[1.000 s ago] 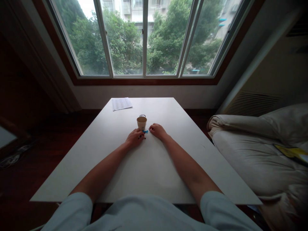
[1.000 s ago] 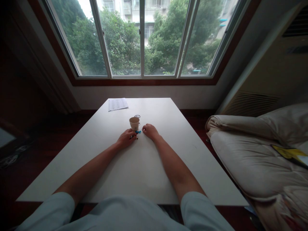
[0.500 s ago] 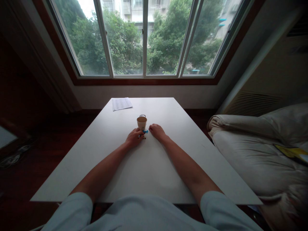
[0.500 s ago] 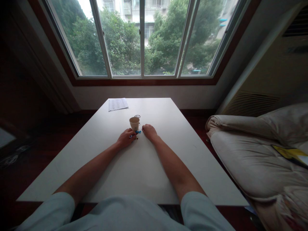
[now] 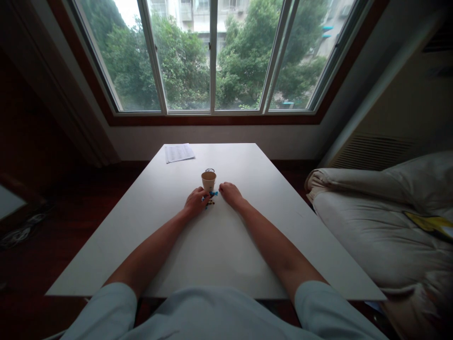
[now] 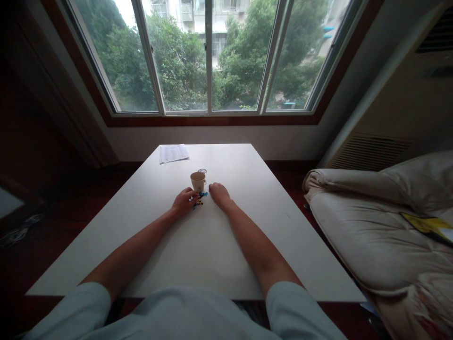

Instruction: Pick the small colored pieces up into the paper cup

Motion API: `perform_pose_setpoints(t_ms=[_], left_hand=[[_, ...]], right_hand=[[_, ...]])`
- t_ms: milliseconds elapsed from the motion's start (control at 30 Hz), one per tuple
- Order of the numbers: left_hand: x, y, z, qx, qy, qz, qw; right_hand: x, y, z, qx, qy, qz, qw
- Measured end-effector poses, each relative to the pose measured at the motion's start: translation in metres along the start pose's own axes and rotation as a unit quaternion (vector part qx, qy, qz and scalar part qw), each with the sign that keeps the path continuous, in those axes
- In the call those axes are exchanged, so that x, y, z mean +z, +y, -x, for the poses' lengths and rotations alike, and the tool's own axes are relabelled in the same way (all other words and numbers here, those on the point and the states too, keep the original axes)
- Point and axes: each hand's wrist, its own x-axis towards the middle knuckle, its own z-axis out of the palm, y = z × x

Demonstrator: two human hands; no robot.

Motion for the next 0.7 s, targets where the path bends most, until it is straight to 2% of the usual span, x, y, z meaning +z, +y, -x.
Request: perform_pose_setpoints(t_ms=[200, 400, 567, 700], left_hand=[[0.001, -0.001, 0.0, -0.009, 0.0, 0.0, 1.0], [0.002, -0.004, 0.0, -0.002, 0.005, -0.003, 1.0], [0.001, -0.004, 0.0, 0.0, -0.003, -0.001, 1.0], [0.0, -0.002, 0.0, -0.003, -0.004, -0.003, 1.0]], right_hand=[[0.012, 0.008, -0.003, -0.005, 0.041, -0.043, 0.998], [0.023, 0.025, -0.008, 0.033, 0.102, -0.137, 0.985], [0.03, 0.036, -0.015, 0.074, 0.123, -0.263, 0.954], [0.036, 0.041, -0.019, 0.095, 0.137, -0.373, 0.913]])
